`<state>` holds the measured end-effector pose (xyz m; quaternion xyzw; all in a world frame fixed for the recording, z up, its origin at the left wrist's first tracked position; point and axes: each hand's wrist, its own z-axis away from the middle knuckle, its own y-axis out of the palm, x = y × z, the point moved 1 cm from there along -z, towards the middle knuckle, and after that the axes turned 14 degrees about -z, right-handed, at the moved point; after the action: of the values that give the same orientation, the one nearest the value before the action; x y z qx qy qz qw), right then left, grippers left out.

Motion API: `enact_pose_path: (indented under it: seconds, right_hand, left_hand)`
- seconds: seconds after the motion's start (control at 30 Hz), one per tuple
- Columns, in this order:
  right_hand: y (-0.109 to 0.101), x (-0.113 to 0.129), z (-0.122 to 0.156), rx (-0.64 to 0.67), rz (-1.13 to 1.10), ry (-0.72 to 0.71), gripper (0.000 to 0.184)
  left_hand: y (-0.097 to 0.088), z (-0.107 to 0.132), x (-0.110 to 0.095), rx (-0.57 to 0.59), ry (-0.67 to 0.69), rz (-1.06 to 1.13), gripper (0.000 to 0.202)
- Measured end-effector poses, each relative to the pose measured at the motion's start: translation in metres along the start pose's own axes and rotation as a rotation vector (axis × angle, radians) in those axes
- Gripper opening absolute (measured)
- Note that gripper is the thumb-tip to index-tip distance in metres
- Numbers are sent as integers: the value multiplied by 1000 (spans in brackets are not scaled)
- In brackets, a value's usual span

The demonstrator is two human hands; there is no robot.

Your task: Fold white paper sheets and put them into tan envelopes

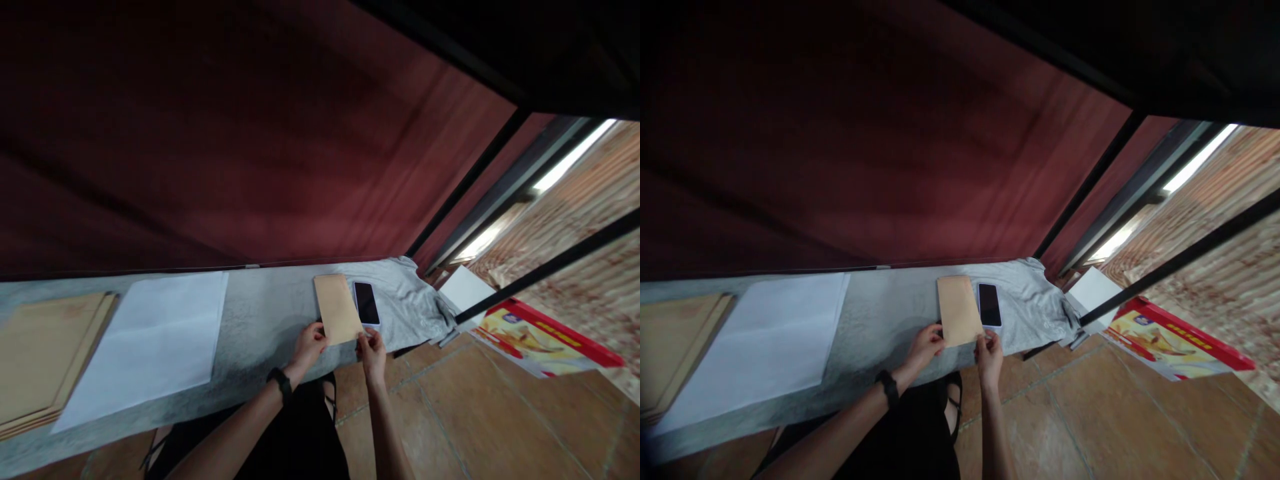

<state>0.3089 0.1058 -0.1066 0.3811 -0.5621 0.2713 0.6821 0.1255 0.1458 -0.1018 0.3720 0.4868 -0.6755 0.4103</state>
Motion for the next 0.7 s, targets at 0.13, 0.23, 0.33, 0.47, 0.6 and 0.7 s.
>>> enact_pose_path:
  seconds: [0.13,0.23,0.33,0.47,0.6,0.7]
  right_hand:
    - [-2,-1,1,-1,27,18,55]
    - [-3,-2,1,21,47,26,55]
    - [-6,-3,2,28,69,30,56]
    - [-10,-4,10,8,138,-27,57]
    - [-4,-6,31,18,266,-182,52]
    - [15,-12,53,200,327,-237,46]
  left_hand:
    - [1,-4,0,-29,12,-48,43]
    - [0,-5,-3,-45,31,-87,42]
    - [-4,-2,-3,-60,53,-132,40]
    - [-19,19,5,-94,113,-226,38]
    - [-55,60,25,-207,364,-596,40]
    - [-94,89,49,-371,406,-884,43]
